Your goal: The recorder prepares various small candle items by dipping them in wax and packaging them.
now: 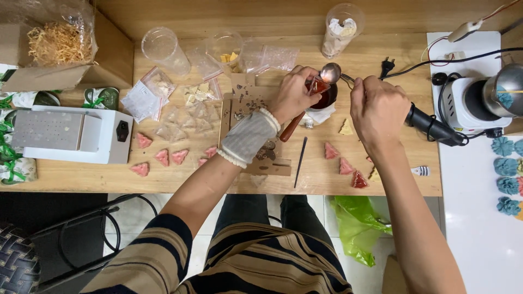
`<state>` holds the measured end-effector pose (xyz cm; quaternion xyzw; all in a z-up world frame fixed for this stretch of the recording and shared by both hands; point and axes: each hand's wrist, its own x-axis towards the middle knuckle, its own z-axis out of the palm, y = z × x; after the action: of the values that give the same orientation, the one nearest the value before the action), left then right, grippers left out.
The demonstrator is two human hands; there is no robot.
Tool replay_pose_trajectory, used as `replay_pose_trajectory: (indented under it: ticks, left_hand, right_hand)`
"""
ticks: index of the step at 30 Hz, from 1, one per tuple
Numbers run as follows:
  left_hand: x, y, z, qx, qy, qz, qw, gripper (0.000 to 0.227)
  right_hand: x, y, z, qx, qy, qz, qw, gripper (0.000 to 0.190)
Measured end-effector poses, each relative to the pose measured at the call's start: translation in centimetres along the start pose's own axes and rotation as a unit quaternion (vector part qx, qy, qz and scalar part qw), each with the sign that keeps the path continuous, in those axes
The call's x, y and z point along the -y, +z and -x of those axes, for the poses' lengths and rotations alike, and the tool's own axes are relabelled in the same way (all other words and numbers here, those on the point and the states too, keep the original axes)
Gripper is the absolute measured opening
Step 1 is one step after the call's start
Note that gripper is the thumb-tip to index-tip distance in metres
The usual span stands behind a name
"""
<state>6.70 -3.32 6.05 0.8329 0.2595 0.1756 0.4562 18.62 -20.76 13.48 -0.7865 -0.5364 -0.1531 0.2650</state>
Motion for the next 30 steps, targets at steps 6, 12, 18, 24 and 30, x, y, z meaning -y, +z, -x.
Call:
replay_pose_trajectory:
  ticks: [6, 12, 18, 24, 30]
  left_hand:
    - [1.0, -0.8, 0.8, -0.008, 0.000, 0.020, 1.000, 0.056]
    - [3.7, -2.5, 1.6, 0.000, 0.014, 0.017, 1.000, 0.054]
    - [4.3, -3.6, 2.5, 0.011, -0.005, 0.014, 1.000, 0.057]
    - [5.8, -3.3, 2.5, 0.008, -0.029, 0.011, 0.999, 0.061]
    - [5.6, -3.2, 2.3, 0.009, -0.041, 0.001, 0.999, 0.058]
  right_hand:
    - [-1.1, 0.3, 0.4, -0.014, 0.169, -0.123, 0.978, 0.034]
    - [-2.7, 4.5, 2.0, 0.017, 0.190, -0.080, 0.978, 0.034]
    - [-0.6, 7.1, 1.9, 0.090, 0.172, -0.027, 0.981, 0.032]
    - [-0.8, 8.9, 2.2, 0.106, 0.168, -0.008, 0.980, 0.031]
    - [-1.5, 9.7, 2.8, 0.110, 0.209, -0.064, 0.969, 0.032]
